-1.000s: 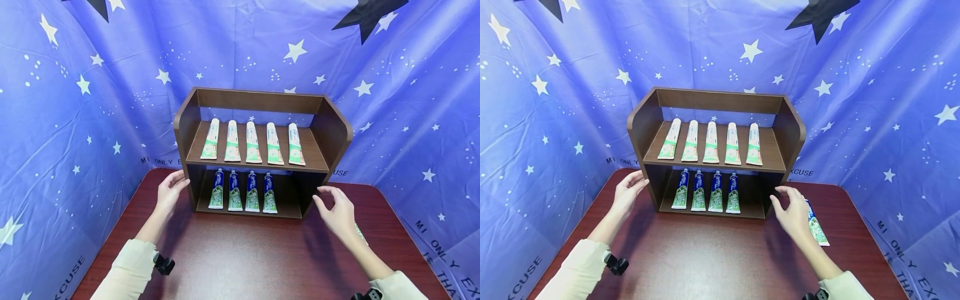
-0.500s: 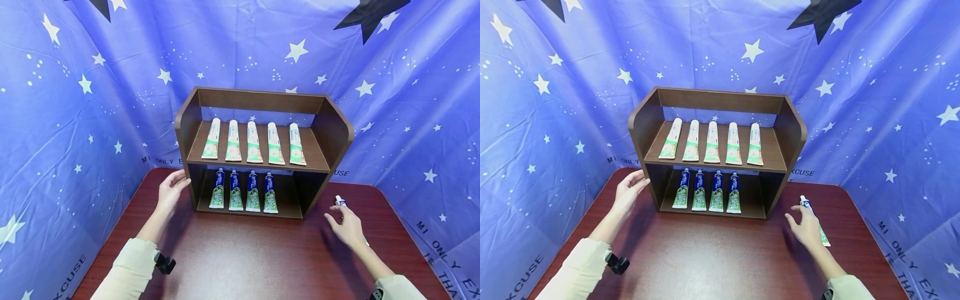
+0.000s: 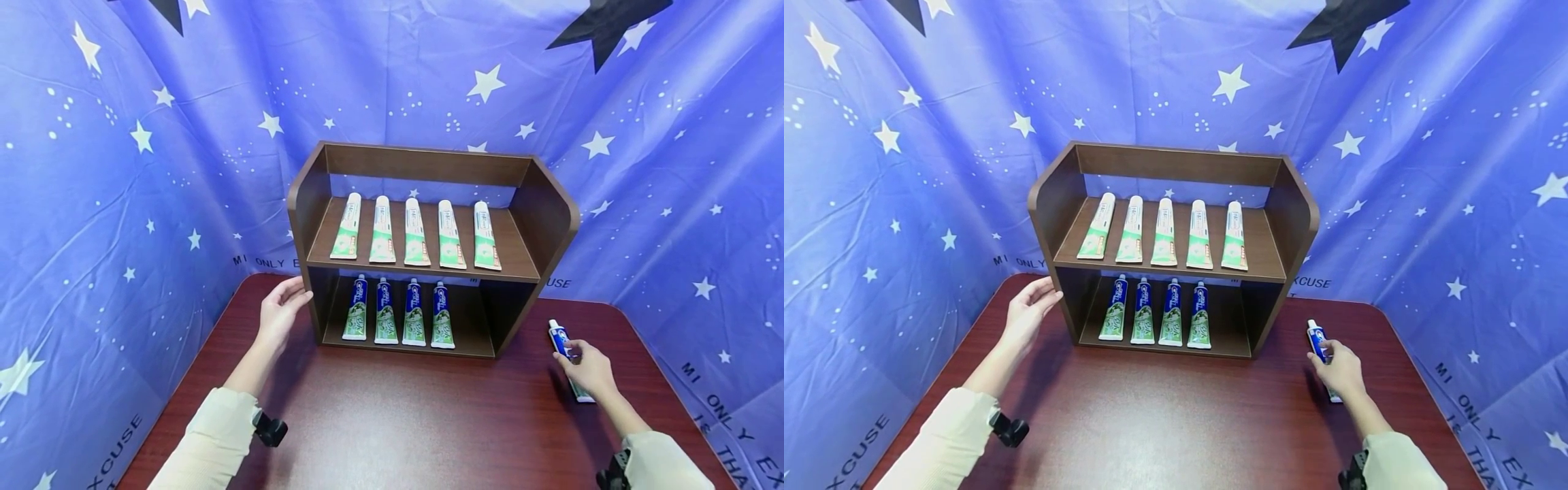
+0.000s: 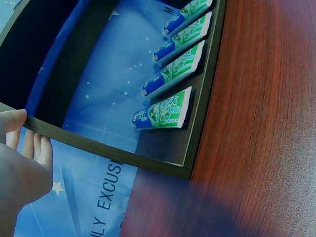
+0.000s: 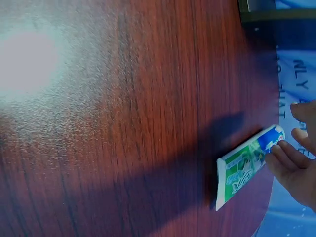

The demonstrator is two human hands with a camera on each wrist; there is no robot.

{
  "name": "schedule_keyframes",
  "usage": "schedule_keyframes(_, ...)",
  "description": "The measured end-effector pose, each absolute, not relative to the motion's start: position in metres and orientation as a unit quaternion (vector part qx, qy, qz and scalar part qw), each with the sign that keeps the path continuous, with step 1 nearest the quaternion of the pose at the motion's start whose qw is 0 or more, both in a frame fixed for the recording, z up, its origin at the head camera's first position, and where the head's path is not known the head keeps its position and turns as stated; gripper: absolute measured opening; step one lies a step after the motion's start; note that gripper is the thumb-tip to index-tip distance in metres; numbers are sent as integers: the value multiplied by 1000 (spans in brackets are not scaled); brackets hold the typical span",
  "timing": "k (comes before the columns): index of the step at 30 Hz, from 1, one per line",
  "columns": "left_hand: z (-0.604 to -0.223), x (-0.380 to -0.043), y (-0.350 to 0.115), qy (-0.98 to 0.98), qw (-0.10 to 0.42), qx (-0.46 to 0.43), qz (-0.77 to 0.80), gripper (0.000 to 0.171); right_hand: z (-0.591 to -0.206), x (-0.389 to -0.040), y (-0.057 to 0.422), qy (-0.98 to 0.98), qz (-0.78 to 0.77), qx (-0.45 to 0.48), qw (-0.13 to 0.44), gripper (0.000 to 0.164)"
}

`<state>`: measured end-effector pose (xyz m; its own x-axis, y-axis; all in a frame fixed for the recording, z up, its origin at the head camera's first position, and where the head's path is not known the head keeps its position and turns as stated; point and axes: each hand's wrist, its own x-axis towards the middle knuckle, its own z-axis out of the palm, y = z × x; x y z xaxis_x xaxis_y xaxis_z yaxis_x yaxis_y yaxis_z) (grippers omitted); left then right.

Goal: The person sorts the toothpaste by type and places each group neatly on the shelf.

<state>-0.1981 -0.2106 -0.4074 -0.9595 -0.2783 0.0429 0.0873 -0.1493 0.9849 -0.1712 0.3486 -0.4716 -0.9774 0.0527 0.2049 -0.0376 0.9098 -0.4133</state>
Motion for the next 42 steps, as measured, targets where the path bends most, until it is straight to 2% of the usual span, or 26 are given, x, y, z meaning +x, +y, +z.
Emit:
schedule_keyframes(11, -406, -200, -211, -640, 126, 73, -754, 35, -479, -186, 359, -970, 215, -50, 103, 39)
schedule_keyframes(18, -407, -200, -211, -639, 126, 78, -755, 35, -478, -194, 364, -963, 241, -117, 42, 40)
schedule_keyframes(29, -410, -201, -209, -658, 117, 80, -740, 39, -477, -199, 378, -965, 216, -139, -49, 48)
schedule_keyframes(42, -405, -199, -210, -658, 115, 85, -739, 40, -479, -204, 370, -948, 254, -185, -53, 47)
